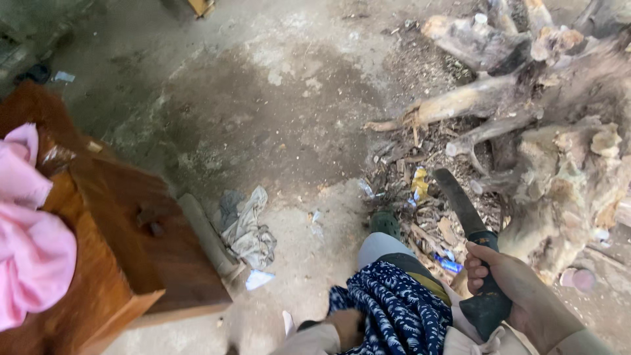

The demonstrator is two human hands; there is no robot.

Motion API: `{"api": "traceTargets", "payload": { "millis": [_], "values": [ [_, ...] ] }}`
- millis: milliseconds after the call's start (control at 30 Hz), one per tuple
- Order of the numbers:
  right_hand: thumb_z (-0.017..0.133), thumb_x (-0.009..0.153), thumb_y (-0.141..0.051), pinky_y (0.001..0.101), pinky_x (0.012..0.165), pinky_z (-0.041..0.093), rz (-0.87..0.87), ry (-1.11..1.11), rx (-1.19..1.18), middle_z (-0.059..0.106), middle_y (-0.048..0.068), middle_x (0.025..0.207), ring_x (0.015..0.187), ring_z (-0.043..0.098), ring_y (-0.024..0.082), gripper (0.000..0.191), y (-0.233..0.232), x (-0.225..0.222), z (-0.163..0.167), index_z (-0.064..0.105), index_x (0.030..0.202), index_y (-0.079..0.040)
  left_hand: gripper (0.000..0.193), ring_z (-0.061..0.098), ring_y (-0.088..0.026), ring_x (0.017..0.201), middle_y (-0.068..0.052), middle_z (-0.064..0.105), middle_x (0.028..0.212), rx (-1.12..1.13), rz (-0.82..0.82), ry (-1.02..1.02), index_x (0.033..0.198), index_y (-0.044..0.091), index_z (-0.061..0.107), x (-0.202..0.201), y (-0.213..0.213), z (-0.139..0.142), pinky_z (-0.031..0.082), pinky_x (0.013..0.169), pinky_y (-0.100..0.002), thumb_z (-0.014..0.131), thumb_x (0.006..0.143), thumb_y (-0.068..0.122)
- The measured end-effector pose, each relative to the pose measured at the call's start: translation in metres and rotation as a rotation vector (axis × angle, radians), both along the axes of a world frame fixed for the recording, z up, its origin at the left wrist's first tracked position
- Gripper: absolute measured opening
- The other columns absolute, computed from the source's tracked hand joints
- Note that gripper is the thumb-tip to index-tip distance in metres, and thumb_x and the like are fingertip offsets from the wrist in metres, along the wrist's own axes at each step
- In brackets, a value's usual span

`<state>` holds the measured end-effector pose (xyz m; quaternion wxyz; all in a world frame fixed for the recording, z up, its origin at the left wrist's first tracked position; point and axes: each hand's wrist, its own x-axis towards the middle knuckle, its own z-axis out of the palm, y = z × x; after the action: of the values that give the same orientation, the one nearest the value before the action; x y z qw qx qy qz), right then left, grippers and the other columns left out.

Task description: The person sits on the floor holding a large tree root steady with one hand while chopping and trimming its branches and bark with a machete, repositioning the root and striking different sections to remove excess wood.

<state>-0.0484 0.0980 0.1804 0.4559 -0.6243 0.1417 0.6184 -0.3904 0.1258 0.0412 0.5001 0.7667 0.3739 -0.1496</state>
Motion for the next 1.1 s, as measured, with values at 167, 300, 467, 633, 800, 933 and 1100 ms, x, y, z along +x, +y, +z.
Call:
{"api": "traceTargets", "payload": {
  "millis": [167, 300, 467, 633, 800, 933, 1100],
  "values": [
    [0.057, 0.101, -0.022, 0.0222, 0.049, 0.037, -0.115, 0.085, 0.044, 0.044, -0.005, 0.072, 0.057, 0.039, 0.003, 0.018, 0.048, 0.016, -0.012, 0.046, 0.094, -0.01, 0.025, 0.067, -0.037, 0.101, -0.017, 0.073, 0.103, -0.036, 0.034, 0.154, 0.097, 0.012, 0.076, -0.002, 0.093, 0.022, 0.054, 0.091, -0.044, 0.064, 0.082, 0.029],
    [0.056, 0.1, -0.018, 0.0206, 0.05, 0.039, -0.229, 0.135, 0.057, 0.045, -0.006, 0.073, 0.057, 0.042, 0.002, 0.012, 0.101, 0.035, -0.011, 0.047, 0.098, -0.011, 0.028, 0.075, -0.029, 0.094, -0.009, 0.079, 0.093, -0.098, 0.023, 0.135, 0.088, 0.015, 0.08, 0.02, 0.178, 0.061, 0.057, 0.09, -0.037, 0.055, 0.079, 0.024],
    [0.057, 0.1, -0.018, 0.0203, 0.048, 0.04, -0.229, 0.141, 0.069, 0.046, -0.005, 0.073, 0.056, 0.042, 0.004, 0.013, 0.169, 0.056, 0.001, 0.047, 0.096, -0.011, 0.026, 0.071, -0.031, 0.097, -0.01, 0.075, 0.098, -0.01, -0.048, 0.144, 0.097, 0.019, 0.08, 0.068, 0.26, 0.059, 0.056, 0.09, -0.04, 0.062, 0.08, 0.028],
    [0.055, 0.101, -0.017, 0.02, 0.049, 0.041, -0.244, 0.114, 0.076, 0.048, -0.004, 0.072, 0.056, 0.043, 0.003, 0.013, 0.217, 0.078, 0.016, 0.046, 0.096, -0.009, 0.033, 0.07, -0.034, 0.099, -0.013, 0.074, 0.104, 0.012, -0.19, -0.088, 0.107, 0.015, 0.077, 0.104, 0.284, -0.004, 0.055, 0.09, -0.042, 0.064, 0.079, 0.028],
    [0.055, 0.103, -0.018, 0.0195, 0.05, 0.042, -0.355, 0.124, 0.049, 0.048, -0.004, 0.072, 0.057, 0.043, 0.003, 0.015, 0.248, 0.078, 0.003, 0.046, 0.096, -0.009, 0.036, 0.071, -0.033, 0.098, -0.013, 0.075, 0.104, -0.166, -0.409, -0.039, 0.112, 0.016, 0.077, 0.1, 0.319, -0.056, 0.055, 0.089, -0.042, 0.064, 0.086, 0.036],
    [0.054, 0.102, -0.02, 0.0223, 0.049, 0.041, -0.472, 0.136, 0.077, 0.045, -0.004, 0.069, 0.054, 0.042, 0.005, 0.018, 0.258, 0.062, -0.025, 0.043, 0.092, -0.01, 0.034, 0.071, -0.03, 0.098, -0.011, 0.076, 0.103, -0.177, -0.544, -0.022, 0.111, 0.018, 0.079, 0.103, 0.395, -0.065, 0.054, 0.091, -0.039, 0.064, 0.086, 0.037],
    [0.052, 0.102, -0.023, 0.0234, 0.048, 0.041, -0.58, 0.118, 0.153, 0.043, -0.005, 0.064, 0.053, 0.041, 0.006, 0.02, 0.291, 0.04, -0.059, 0.041, 0.088, -0.015, 0.032, 0.072, -0.029, 0.095, -0.011, 0.076, 0.1, -0.117, -0.61, -0.006, 0.107, 0.015, 0.077, 0.129, 0.541, -0.03, 0.055, 0.086, -0.039, 0.067, 0.086, 0.037]
  ]
}}
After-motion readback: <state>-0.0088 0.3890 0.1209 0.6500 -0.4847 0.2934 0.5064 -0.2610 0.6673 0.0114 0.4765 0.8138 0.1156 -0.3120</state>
